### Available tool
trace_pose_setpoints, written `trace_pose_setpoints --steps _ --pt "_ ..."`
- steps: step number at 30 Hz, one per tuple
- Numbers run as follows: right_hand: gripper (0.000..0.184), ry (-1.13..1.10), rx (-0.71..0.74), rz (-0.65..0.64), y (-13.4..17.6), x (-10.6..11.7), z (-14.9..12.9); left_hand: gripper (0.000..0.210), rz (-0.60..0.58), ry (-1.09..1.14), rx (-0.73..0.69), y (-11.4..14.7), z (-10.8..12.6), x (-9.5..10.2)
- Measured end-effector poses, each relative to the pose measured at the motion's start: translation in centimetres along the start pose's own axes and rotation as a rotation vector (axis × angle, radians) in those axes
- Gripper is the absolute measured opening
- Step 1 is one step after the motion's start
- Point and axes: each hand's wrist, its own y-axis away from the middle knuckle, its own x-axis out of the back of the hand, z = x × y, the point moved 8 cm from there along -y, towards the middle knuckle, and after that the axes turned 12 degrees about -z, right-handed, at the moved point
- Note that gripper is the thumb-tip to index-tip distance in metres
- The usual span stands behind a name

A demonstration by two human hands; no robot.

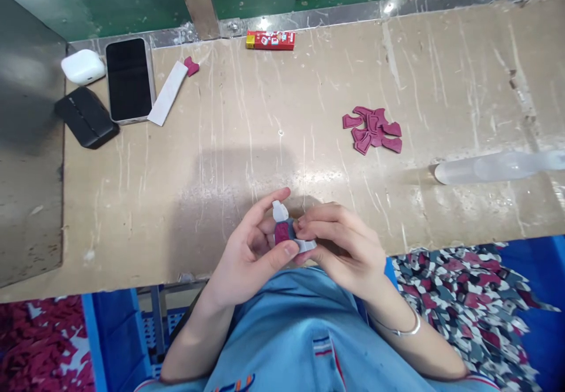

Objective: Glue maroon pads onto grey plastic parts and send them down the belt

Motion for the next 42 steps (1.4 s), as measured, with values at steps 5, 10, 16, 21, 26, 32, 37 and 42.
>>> trace_pose_setpoints --steps 5,10,16,21,26,32,37,42 --pt "0.011 0.030 0.013 0.022 0.1 -0.1 -0.1 0.073 -0.008 0.118 -0.063 -0.2 -0.2 -0.2" --pt "0.009 0.036 0.009 0.153 0.6 0.6 -0.1 0.047 0.019 0.151 -0.147 -0.9 0.0 -0.2" --pt "0.027 -0.273 -0.152 0.168 1.4 -0.6 1.6 0.011 0.228 -0.089 -0.377 0.4 2.3 0.8" --pt "0.029 -0.537 -0.341 0.152 1.5 -1.4 2.7 0.026 0.220 -0.322 -0.451 1.2 3.5 0.1" --pt "0.016 -0.583 -0.408 0.184 1.2 -0.9 3.2 0.040 0.204 -0.193 -0.430 0.6 2.6 0.1" --pt "0.024 -0.510 -0.398 0.273 1.3 -0.9 3.1 0.046 0.258 -0.113 -0.468 0.5 2.4 -0.1" --pt "0.029 -0.483 -0.374 0.283 1.0 -0.5 2.7 0.039 0.232 -0.160 -0.464 0.5 2.7 -0.5" --pt "0.028 -0.483 -0.354 0.318 0.9 -0.5 2.5 0.037 0.263 -0.130 -0.534 0.5 2.8 -0.7"
